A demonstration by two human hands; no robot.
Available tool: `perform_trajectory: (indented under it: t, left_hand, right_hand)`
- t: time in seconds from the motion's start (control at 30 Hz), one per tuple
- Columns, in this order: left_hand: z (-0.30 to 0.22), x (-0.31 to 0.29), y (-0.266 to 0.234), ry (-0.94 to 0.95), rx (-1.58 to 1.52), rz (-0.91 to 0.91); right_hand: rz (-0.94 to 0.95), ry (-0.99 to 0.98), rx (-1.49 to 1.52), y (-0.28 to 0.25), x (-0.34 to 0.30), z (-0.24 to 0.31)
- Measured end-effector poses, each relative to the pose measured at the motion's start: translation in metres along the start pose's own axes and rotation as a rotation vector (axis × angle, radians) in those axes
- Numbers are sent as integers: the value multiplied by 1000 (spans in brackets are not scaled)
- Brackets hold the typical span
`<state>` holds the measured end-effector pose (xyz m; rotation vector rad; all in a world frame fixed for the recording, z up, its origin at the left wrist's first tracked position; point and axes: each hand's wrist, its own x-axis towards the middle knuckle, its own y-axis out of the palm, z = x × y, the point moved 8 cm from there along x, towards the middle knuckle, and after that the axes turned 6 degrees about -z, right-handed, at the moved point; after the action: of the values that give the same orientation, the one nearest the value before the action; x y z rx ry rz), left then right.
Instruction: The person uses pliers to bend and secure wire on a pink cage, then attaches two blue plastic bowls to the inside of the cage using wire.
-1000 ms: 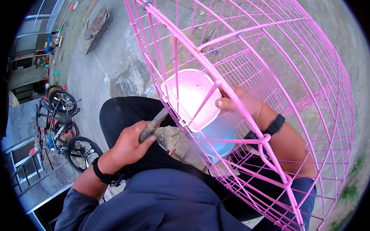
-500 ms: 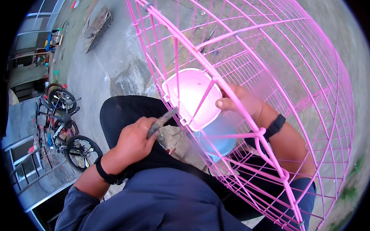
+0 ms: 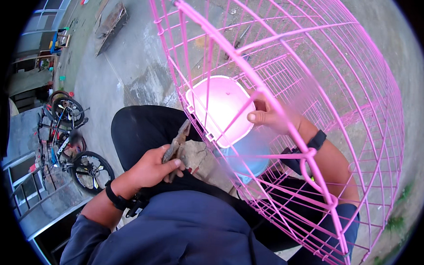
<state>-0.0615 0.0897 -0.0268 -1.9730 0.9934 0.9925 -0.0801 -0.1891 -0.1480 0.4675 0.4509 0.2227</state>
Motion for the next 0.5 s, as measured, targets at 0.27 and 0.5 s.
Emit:
perform_trajectory:
  t: [0.27,0.5]
  left_hand:
    - [-4,8,33,-52,-408,337]
    - [-1,10,39,-56,-463,392]
  right_hand:
    - [4,-91,-6,10,-5,13]
    - [22,-15,45,9,-4,4]
